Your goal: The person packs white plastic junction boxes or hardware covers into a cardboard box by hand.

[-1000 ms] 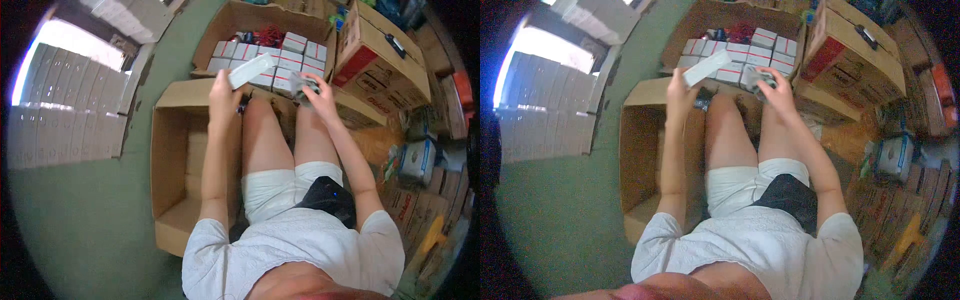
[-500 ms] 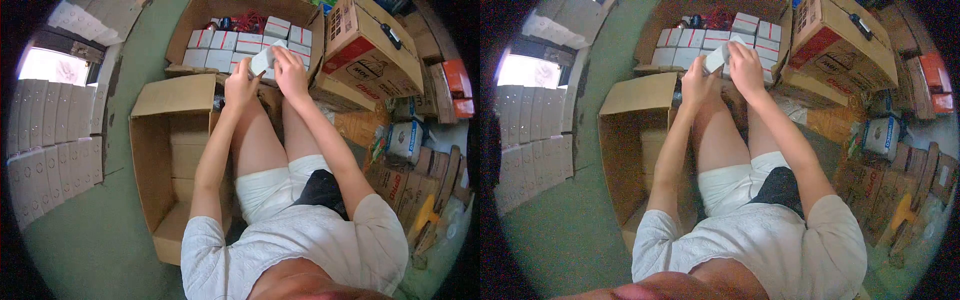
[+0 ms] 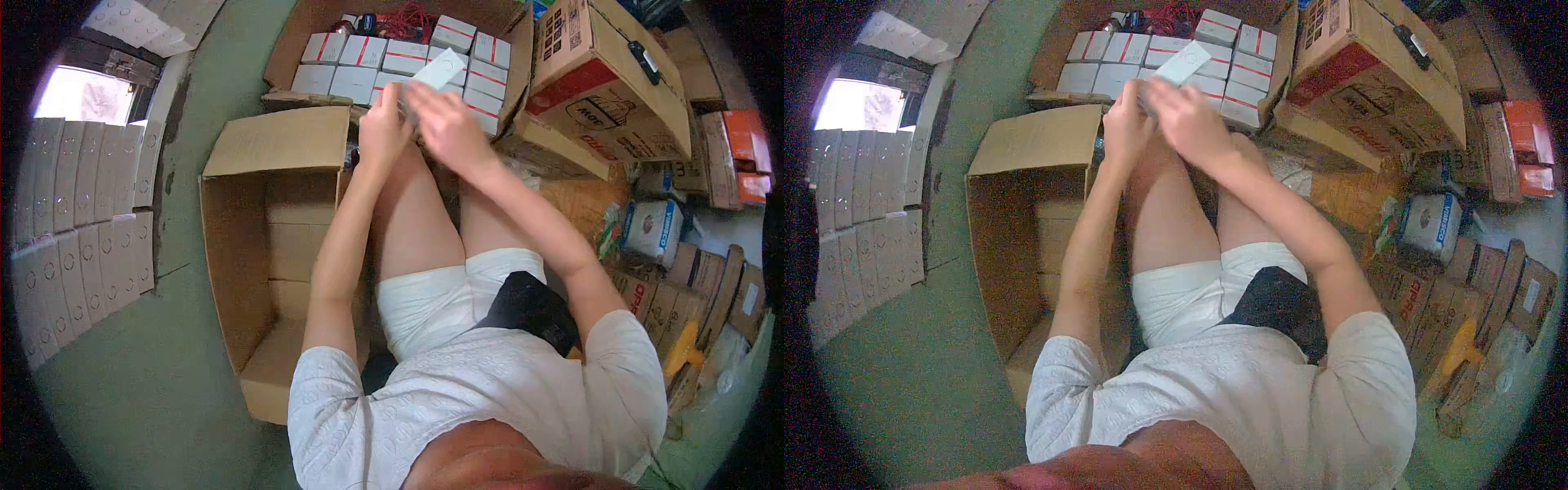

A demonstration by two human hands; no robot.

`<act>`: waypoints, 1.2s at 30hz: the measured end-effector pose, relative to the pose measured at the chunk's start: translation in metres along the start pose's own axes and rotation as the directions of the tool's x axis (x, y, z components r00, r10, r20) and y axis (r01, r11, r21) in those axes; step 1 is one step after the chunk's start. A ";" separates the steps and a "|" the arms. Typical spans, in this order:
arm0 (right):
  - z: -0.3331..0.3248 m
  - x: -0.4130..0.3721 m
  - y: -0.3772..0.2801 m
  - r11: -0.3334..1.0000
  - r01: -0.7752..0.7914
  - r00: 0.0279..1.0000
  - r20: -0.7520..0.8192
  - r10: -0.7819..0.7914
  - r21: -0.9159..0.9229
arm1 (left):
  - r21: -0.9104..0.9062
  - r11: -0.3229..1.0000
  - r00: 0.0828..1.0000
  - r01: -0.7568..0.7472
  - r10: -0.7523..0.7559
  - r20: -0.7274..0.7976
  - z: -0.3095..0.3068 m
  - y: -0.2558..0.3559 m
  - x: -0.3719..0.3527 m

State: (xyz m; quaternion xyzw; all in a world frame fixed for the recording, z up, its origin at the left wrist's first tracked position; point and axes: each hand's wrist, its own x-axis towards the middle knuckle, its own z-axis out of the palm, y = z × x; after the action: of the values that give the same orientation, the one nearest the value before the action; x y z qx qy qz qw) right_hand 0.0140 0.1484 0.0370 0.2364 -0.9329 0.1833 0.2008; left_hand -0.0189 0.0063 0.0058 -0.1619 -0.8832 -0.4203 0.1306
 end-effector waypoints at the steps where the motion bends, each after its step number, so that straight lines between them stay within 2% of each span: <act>1: -0.002 0.000 -0.011 0.999 0.048 0.999 -0.013 -0.048 0.007 | 0.007 1.000 0.999 -0.011 0.011 -0.033 0.001 -0.005 0.000; 4: 0.004 0.014 0.017 0.999 0.040 0.999 0.002 -0.040 -0.014 | -0.019 1.000 1.000 0.008 -0.008 -0.018 -0.002 -0.001 -0.002; 6: 0.003 0.026 0.035 0.969 -0.172 0.985 -0.059 0.164 -0.178 | -0.016 0.999 0.999 0.048 -0.048 -0.013 -0.005 0.007 -0.002; 7: 0.002 0.026 0.034 0.969 -0.170 0.985 -0.062 0.162 -0.180 | -0.017 0.999 0.999 0.046 -0.046 -0.016 -0.005 0.008 -0.002; 9: 0.000 0.023 0.026 0.971 -0.128 0.985 -0.143 0.100 -0.200 | 0.000 1.000 0.998 0.007 -0.007 -0.070 -0.004 0.006 -0.003; 10: -0.003 0.017 0.016 0.971 0.051 0.991 -0.112 -0.078 -0.233 | 0.001 1.000 0.997 0.004 -0.004 -0.071 -0.002 0.002 -0.002; 11: -0.005 0.011 0.007 0.971 0.050 0.990 -0.114 -0.079 -0.233 | -0.019 1.000 0.998 0.008 -0.009 -0.061 0.002 -0.005 -0.003; 13: -0.007 0.003 -0.007 0.997 0.073 0.996 -0.040 -0.074 -0.035 | -0.037 0.999 0.999 0.010 -0.012 -0.049 0.000 -0.005 -0.002; 14: -0.013 0.009 0.004 0.981 0.158 0.983 -0.080 -0.167 -0.110 | -0.080 0.996 0.999 0.025 -0.028 -0.033 0.000 -0.003 -0.003; 15: -0.012 0.012 0.017 0.981 0.159 0.982 -0.081 -0.168 -0.111 | -0.124 0.991 0.999 0.041 -0.044 -0.019 -0.002 0.002 -0.003; 17: -0.008 0.019 0.042 0.961 -0.199 0.978 -0.103 0.182 -0.194 | -0.121 0.989 0.996 0.090 -0.092 -0.015 -0.003 0.011 -0.003; 18: -0.011 0.025 0.050 0.947 -0.291 0.950 -0.158 0.270 -0.133 | -0.097 0.993 0.997 0.071 -0.075 -0.033 -0.004 0.013 -0.003; 21: -0.001 0.023 0.035 0.962 -0.238 0.958 -0.195 0.211 -0.131 | -0.085 0.994 0.995 0.065 -0.070 -0.067 -0.002 0.009 -0.001; 22: 0.001 0.020 0.021 0.986 -0.118 0.981 -0.168 0.097 -0.121 | -0.090 0.992 0.993 0.084 -0.092 -0.077 -0.002 0.004 -0.001; 23: 0.004 0.012 0.005 0.996 -0.090 0.992 -0.088 0.087 -0.021 | -0.089 0.992 0.993 0.084 -0.091 -0.077 -0.001 -0.001 -0.001; 25: 0.005 0.003 -0.010 0.998 0.059 0.995 -0.081 -0.056 0.035 | -0.010 1.000 0.996 0.010 -0.011 -0.088 -0.004 -0.007 0.001; 26: 0.006 0.005 -0.007 0.997 0.060 0.995 -0.081 -0.057 0.041 | -0.036 0.999 0.994 -0.008 0.004 -0.109 -0.003 -0.007 0.000; 29: 0.000 0.020 0.025 1.000 0.005 0.986 -0.168 -0.005 -0.003 | -0.128 0.989 0.994 0.076 -0.084 -0.063 -0.004 0.008 0.000; 31: -0.006 0.029 0.043 0.937 -0.350 0.889 -0.313 0.333 0.003 | -0.108 0.993 0.994 0.051 -0.062 -0.095 -0.002 0.017 -0.004; 32: -0.004 0.027 0.043 0.938 -0.347 0.890 -0.315 0.331 0.003 | -0.147 0.987 0.994 0.072 -0.083 -0.070 0.001 0.018 -0.005; 33: -0.004 0.023 0.039 0.957 -0.286 0.925 -0.275 0.264 -0.044 | -0.185 0.979 0.994 0.092 -0.101 -0.041 0.002 0.019 -0.005; 34: -0.004 0.017 0.033 0.971 -0.223 0.953 -0.228 0.198 -0.089 | -0.207 0.973 0.993 0.098 -0.110 -0.049 -0.001 0.024 -0.005; 35: -0.002 0.009 0.025 0.971 -0.222 0.954 -0.228 0.197 -0.090 | -0.208 0.973 0.993 0.098 -0.111 -0.050 0.000 0.019 -0.005; 36: -0.001 0.001 0.015 0.998 -0.040 0.990 -0.135 0.033 -0.045 | -0.139 0.989 0.996 0.056 -0.065 -0.060 0.003 0.009 -0.006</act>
State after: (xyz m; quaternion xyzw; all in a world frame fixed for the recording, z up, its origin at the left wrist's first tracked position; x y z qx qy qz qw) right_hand 0.0054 0.1608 0.0344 0.2016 -0.9255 0.1804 0.2652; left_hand -0.0104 0.0131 0.0087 -0.1300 -0.8520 -0.4890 0.1345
